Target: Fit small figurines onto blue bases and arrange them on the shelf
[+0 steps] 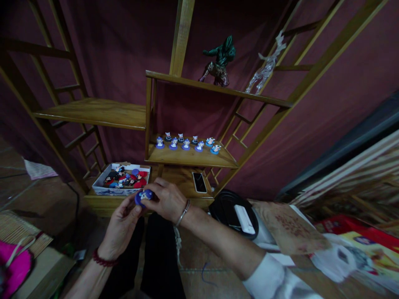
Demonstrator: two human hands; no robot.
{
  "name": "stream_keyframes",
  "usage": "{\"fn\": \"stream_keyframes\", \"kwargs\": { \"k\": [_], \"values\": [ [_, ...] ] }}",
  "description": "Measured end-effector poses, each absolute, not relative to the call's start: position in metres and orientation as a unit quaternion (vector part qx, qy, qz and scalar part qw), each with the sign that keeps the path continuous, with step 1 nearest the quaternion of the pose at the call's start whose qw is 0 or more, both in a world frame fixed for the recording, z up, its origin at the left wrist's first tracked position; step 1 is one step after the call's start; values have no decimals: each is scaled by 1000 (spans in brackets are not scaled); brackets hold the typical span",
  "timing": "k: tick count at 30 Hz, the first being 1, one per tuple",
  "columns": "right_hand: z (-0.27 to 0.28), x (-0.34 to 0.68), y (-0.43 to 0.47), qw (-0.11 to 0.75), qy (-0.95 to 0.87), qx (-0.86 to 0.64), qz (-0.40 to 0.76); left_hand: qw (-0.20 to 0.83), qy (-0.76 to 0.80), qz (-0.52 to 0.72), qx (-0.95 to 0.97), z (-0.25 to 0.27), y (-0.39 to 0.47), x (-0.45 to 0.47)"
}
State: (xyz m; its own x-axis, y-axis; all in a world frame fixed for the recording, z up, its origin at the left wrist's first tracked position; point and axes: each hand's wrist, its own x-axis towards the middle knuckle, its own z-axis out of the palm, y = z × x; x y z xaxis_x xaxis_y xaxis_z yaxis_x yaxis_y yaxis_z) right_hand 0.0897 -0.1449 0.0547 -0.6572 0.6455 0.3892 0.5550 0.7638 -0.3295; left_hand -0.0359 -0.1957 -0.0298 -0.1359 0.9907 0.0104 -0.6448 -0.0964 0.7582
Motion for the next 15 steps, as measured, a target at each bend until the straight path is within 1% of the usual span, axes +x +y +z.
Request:
{"fn": "stream_keyframes", "kwargs": {
  "k": [7, 15],
  "values": [
    [53, 86, -150, 261, -885, -381, 61, 579, 326, 689, 288, -31, -195, -37],
    [54, 83, -151, 256, -879, -398, 66, 574, 335, 685, 297, -29, -194, -39]
  ]
}}
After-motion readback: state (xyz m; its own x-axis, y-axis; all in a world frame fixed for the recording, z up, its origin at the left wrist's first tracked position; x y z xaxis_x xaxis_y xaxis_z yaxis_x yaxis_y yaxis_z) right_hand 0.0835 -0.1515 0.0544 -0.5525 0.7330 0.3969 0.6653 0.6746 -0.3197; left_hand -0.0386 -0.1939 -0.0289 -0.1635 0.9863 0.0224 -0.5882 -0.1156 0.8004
